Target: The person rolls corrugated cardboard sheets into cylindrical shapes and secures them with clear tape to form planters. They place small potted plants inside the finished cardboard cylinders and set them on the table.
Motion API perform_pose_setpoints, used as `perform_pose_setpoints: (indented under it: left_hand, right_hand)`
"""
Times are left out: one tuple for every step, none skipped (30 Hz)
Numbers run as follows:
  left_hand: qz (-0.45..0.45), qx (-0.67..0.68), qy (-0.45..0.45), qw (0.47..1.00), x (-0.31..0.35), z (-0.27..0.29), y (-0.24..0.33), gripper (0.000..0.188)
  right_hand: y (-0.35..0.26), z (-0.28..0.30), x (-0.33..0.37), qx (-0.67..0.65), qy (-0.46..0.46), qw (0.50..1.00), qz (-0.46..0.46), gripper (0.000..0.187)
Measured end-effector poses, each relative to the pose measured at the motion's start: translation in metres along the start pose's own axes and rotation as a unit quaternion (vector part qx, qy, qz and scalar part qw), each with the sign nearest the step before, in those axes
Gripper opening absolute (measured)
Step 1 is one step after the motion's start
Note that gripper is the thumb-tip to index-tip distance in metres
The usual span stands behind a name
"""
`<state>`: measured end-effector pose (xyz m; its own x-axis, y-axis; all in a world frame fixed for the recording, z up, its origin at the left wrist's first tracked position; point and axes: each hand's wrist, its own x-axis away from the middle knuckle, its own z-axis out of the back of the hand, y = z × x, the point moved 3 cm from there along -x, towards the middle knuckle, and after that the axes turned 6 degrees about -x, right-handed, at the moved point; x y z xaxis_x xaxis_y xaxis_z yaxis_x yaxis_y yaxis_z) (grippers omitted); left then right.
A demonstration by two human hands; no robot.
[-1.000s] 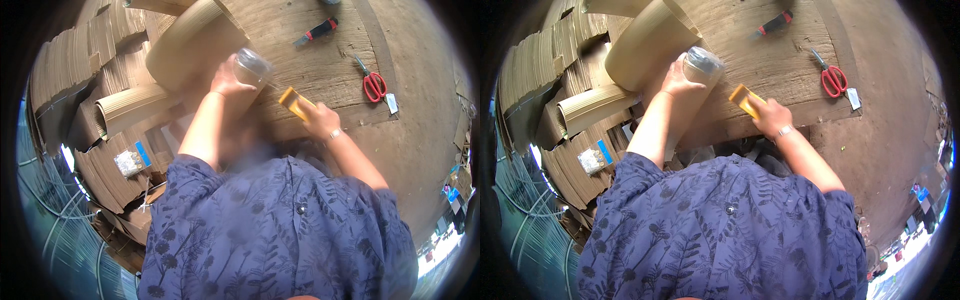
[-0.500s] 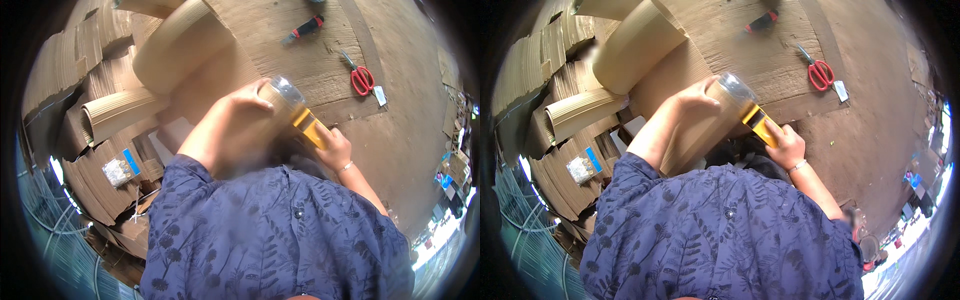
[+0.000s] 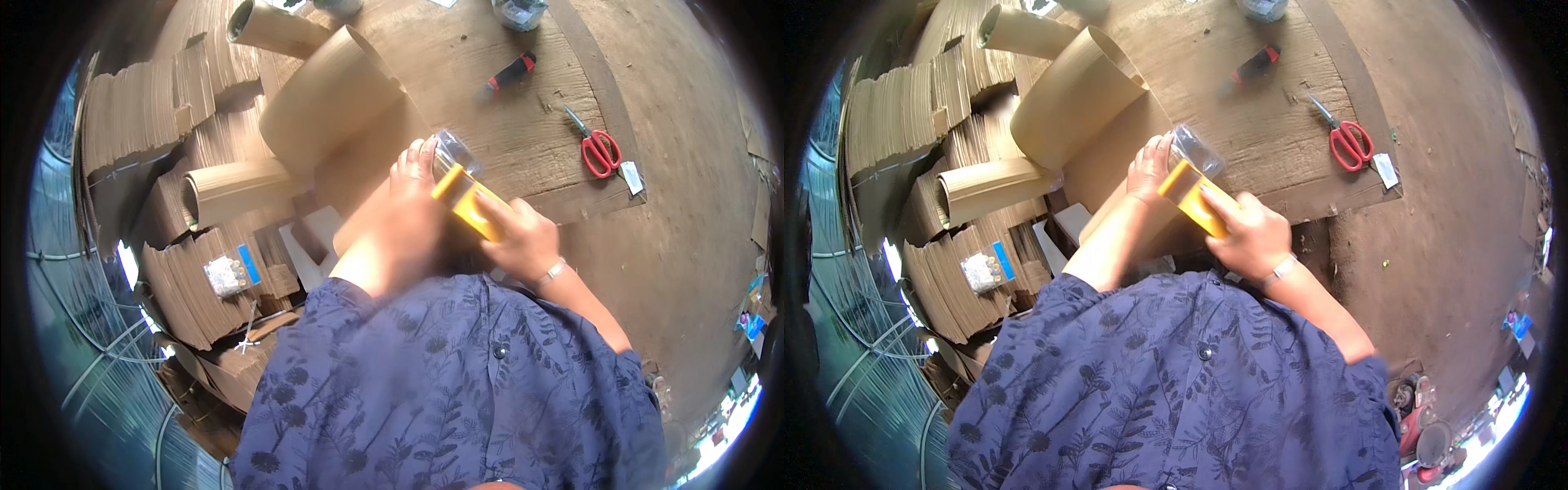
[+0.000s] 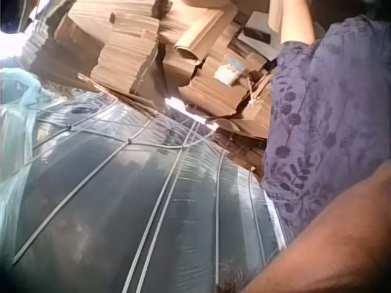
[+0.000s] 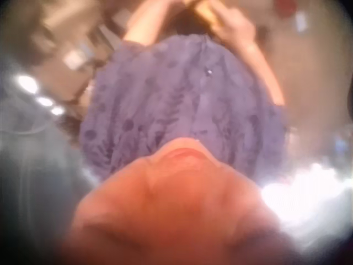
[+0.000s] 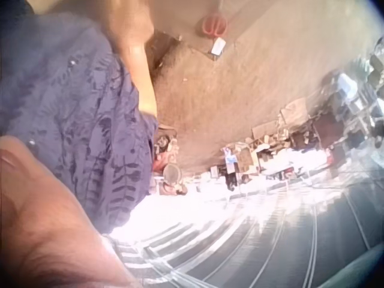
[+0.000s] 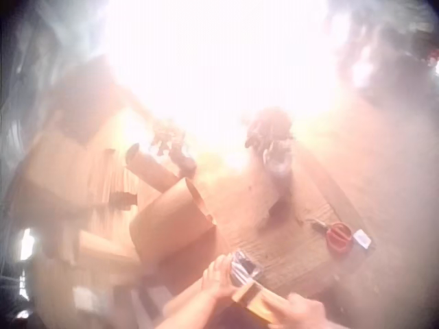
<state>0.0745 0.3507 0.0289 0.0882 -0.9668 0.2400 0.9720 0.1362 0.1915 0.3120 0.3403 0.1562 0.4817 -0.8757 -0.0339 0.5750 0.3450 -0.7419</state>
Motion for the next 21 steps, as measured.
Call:
perform_pose_setpoints:
  left_hand:
    - [0.012, 0.002, -0.01, 1.0, 0.003, 0.013, 0.013, 0.109]
    - [0.008, 0.002, -0.018, 1.0, 0.0, 0.016, 0.015, 0.11]
    - [0.007, -0.001, -0.028, 1.0, 0.001, 0.018, 0.015, 0.111]
    - [0.005, -0.001, -0.039, 0.999, 0.002, 0.02, 0.016, 0.112]
    - [0.018, 0.02, -0.054, 0.998, -0.004, 0.023, 0.015, 0.116]
    - [0.013, 0.056, -0.096, 0.994, -0.012, 0.028, 0.007, 0.12]
    - [0.017, 0.101, -0.119, 0.988, -0.019, 0.029, -0.001, 0.12]
    - [0.023, 0.144, -0.138, 0.98, -0.026, 0.033, -0.01, 0.121]
    - [0.007, 0.174, -0.159, 0.972, -0.04, 0.028, -0.024, 0.12]
    - [-0.009, 0.201, -0.18, 0.963, -0.056, 0.016, -0.045, 0.12]
    - [-0.023, 0.227, -0.2, 0.953, -0.066, 0.011, -0.061, 0.119]
    - [0.0, 0.245, -0.19, 0.951, -0.073, 0.013, -0.07, 0.119]
    - [0.025, 0.264, -0.178, 0.948, -0.078, 0.017, -0.08, 0.119]
    - [0.05, 0.282, -0.166, 0.944, -0.082, 0.022, -0.09, 0.118]
    - [0.023, 0.252, -0.141, 0.957, -0.085, 0.021, -0.1, 0.118]
    - [0.018, 0.158, -0.126, 0.979, -0.08, 0.033, -0.082, 0.118]
    - [0.013, 0.063, -0.109, 0.992, -0.069, 0.041, -0.055, 0.118]
    - [0.013, -0.034, -0.092, 0.995, -0.059, 0.047, -0.035, 0.118]
    - [0.043, -0.05, -0.048, 0.997, -0.058, 0.04, -0.031, 0.119]
    - [0.057, -0.025, -0.048, 0.997, -0.059, 0.038, -0.035, 0.12]
    - [0.07, 0.004, -0.05, 0.996, -0.062, 0.04, -0.036, 0.121]
  right_hand:
    - [0.007, 0.008, 0.022, 0.006, -0.014, 1.0, -0.011, 0.069]
    - [0.015, 0.016, 0.042, 0.016, -0.024, 0.999, -0.02, 0.07]
    - [0.023, 0.021, 0.061, 0.022, -0.03, 0.999, -0.037, 0.073]
    - [0.032, 0.023, 0.075, 0.031, -0.036, 0.997, -0.056, 0.076]
    - [0.045, 0.015, 0.084, 0.056, -0.036, 0.996, -0.059, 0.08]
    - [0.057, 0.002, 0.085, 0.079, -0.046, 0.994, -0.058, 0.079]
    - [0.07, -0.015, 0.08, 0.082, -0.045, 0.994, -0.062, 0.077]
    - [0.081, -0.032, 0.069, 0.084, -0.043, 0.994, -0.063, 0.075]
    - [0.09, -0.049, 0.055, 0.088, -0.051, 0.993, -0.065, 0.074]
    - [0.095, -0.064, 0.038, 0.089, -0.058, 0.992, -0.067, 0.072]
    - [0.093, -0.074, 0.02, 0.09, -0.07, 0.991, -0.075, 0.071]
    - [0.091, -0.081, 0.004, 0.077, -0.064, 0.992, -0.079, 0.069]
    - [0.087, -0.084, -0.009, 0.065, -0.058, 0.992, -0.087, 0.069]
    - [0.08, -0.085, -0.021, 0.054, -0.052, 0.993, -0.095, 0.069]
    - [0.072, -0.086, -0.033, 0.051, -0.05, 0.993, -0.098, 0.069]
    - [0.066, -0.087, -0.044, 0.052, -0.045, 0.992, -0.109, 0.069]
    - [0.061, -0.087, -0.055, 0.051, -0.039, 0.991, -0.121, 0.068]
    - [0.055, -0.088, -0.063, 0.045, -0.037, 0.992, -0.109, 0.068]
    - [0.051, -0.089, -0.068, 0.041, -0.036, 0.993, -0.101, 0.068]
    - [0.046, -0.088, -0.07, 0.036, -0.035, 0.994, -0.094, 0.068]
    - [0.041, -0.081, -0.068, 0.051, -0.042, 0.994, -0.089, 0.069]
